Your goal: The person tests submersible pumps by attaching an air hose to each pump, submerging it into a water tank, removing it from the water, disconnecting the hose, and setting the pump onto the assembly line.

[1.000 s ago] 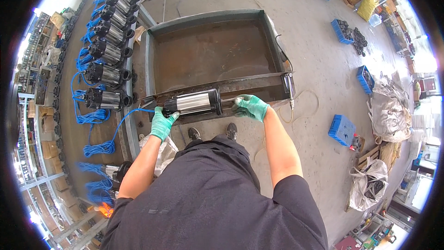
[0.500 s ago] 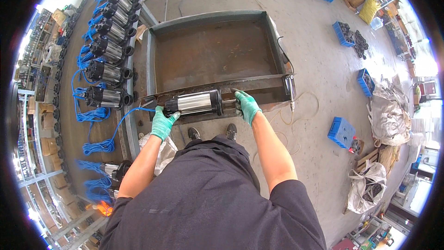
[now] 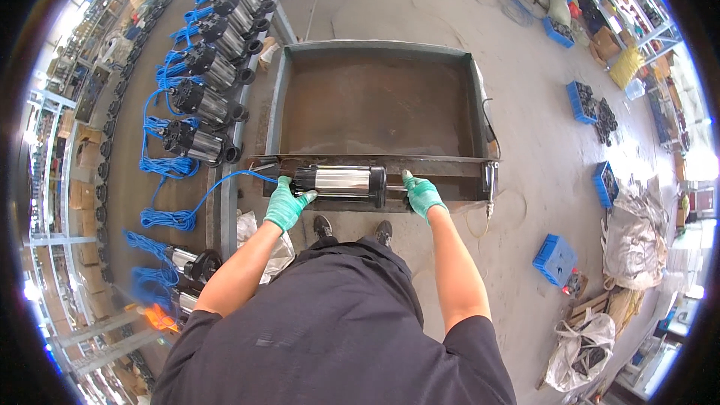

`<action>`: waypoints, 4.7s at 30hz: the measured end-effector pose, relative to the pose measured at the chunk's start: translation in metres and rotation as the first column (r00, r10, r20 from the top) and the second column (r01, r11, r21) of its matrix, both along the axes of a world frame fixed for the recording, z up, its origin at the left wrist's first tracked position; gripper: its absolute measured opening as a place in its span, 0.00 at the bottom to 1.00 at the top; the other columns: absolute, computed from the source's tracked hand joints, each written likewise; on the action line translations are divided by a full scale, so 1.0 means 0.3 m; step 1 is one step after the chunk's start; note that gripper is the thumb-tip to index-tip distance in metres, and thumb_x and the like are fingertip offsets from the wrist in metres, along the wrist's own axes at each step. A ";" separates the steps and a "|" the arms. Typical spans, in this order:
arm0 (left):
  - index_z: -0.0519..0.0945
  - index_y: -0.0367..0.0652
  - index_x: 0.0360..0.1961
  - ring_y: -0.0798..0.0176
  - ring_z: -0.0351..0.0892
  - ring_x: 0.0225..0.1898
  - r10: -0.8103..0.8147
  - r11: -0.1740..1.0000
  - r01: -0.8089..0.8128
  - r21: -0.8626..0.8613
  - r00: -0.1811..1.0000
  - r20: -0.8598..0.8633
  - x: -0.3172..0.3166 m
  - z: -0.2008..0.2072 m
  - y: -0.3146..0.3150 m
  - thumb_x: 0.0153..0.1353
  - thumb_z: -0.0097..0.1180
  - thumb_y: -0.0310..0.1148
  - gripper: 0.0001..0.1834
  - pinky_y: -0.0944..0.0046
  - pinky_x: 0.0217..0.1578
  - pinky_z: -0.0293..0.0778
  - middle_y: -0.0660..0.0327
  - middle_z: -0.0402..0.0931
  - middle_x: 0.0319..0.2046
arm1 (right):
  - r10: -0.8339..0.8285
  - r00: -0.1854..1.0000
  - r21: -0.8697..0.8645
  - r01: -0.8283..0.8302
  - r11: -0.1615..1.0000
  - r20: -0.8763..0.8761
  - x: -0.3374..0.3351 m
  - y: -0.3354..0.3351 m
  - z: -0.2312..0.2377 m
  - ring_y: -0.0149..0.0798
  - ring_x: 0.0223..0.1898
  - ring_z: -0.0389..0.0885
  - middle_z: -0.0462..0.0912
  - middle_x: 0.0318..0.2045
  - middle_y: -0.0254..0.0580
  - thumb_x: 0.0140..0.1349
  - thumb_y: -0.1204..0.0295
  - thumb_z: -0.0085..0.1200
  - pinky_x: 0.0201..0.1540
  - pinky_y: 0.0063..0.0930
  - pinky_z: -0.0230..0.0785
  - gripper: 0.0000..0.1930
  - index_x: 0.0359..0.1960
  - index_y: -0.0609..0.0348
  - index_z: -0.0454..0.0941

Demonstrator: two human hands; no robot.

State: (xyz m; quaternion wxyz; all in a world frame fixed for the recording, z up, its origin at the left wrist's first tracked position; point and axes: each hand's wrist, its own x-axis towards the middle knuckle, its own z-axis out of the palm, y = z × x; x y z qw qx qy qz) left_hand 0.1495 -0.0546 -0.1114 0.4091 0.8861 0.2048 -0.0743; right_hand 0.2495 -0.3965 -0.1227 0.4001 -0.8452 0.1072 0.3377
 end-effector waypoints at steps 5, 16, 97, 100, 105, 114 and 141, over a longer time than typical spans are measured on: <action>0.71 0.34 0.52 0.47 0.84 0.43 0.002 0.999 -0.001 0.037 0.999 -0.038 0.004 -0.007 -0.005 0.52 0.77 0.42 0.35 0.54 0.47 0.77 0.46 0.84 0.41 | 0.123 0.901 -0.079 -0.099 0.992 0.416 -0.002 -0.082 -0.291 0.40 0.30 0.81 0.82 0.37 0.44 0.76 0.49 0.42 0.37 0.38 0.73 0.27 0.54 0.64 0.74; 0.70 0.31 0.58 0.39 0.81 0.53 0.021 0.998 -0.009 0.065 0.984 -0.179 0.007 0.093 -0.026 0.51 0.74 0.53 0.44 0.50 0.54 0.76 0.38 0.81 0.48 | 0.044 0.994 0.439 -0.085 0.895 0.104 -0.041 -0.133 -0.050 0.31 0.26 0.79 0.81 0.28 0.35 0.67 0.68 0.63 0.29 0.27 0.73 0.14 0.49 0.61 0.77; 0.71 0.34 0.50 0.58 0.81 0.42 0.026 0.997 -0.024 -0.075 0.999 0.034 -0.013 0.001 0.004 0.57 0.75 0.39 0.29 0.61 0.47 0.75 0.53 0.83 0.42 | -0.694 0.708 0.136 0.680 0.720 0.132 0.153 -0.532 -0.012 0.45 0.45 0.82 0.83 0.44 0.52 0.64 0.64 0.63 0.51 0.39 0.74 0.31 0.65 0.56 0.62; 0.72 0.33 0.50 0.58 0.81 0.43 0.014 0.997 -0.011 -0.077 0.999 0.043 0.005 0.045 -0.027 0.56 0.75 0.39 0.30 0.61 0.48 0.75 0.52 0.83 0.43 | -0.637 0.709 0.071 0.649 0.757 0.303 0.226 -0.572 -0.093 0.40 0.42 0.81 0.83 0.42 0.44 0.66 0.66 0.61 0.49 0.37 0.74 0.30 0.67 0.51 0.62; 0.70 0.36 0.49 0.64 0.80 0.39 0.061 0.992 -0.059 -0.112 0.998 0.011 0.005 0.001 -0.005 0.54 0.76 0.33 0.29 0.64 0.46 0.76 0.57 0.82 0.41 | -0.311 0.712 0.070 0.346 0.936 0.629 0.126 -0.423 -0.026 0.36 0.37 0.79 0.81 0.35 0.36 0.71 0.67 0.56 0.44 0.34 0.73 0.16 0.58 0.48 0.72; 0.72 0.33 0.49 0.60 0.81 0.42 0.086 0.988 -0.084 -0.131 0.996 0.003 0.028 -0.009 -0.013 0.55 0.76 0.35 0.29 0.62 0.48 0.76 0.53 0.83 0.43 | -0.484 0.868 0.567 0.455 0.687 -0.110 -0.057 -0.129 0.007 0.23 0.13 0.63 0.74 0.17 0.28 0.65 0.73 0.44 0.14 0.21 0.52 0.10 0.33 0.48 0.80; 0.74 0.30 0.46 0.57 0.83 0.40 0.053 0.996 -0.045 0.077 0.993 -0.104 0.057 0.071 -0.028 0.51 0.79 0.39 0.32 0.60 0.45 0.77 0.48 0.84 0.41 | -0.558 0.801 0.553 0.573 0.605 -0.220 -0.038 -0.067 -0.044 0.25 0.11 0.60 0.71 0.17 0.32 0.60 0.76 0.42 0.11 0.22 0.48 0.09 0.28 0.55 0.77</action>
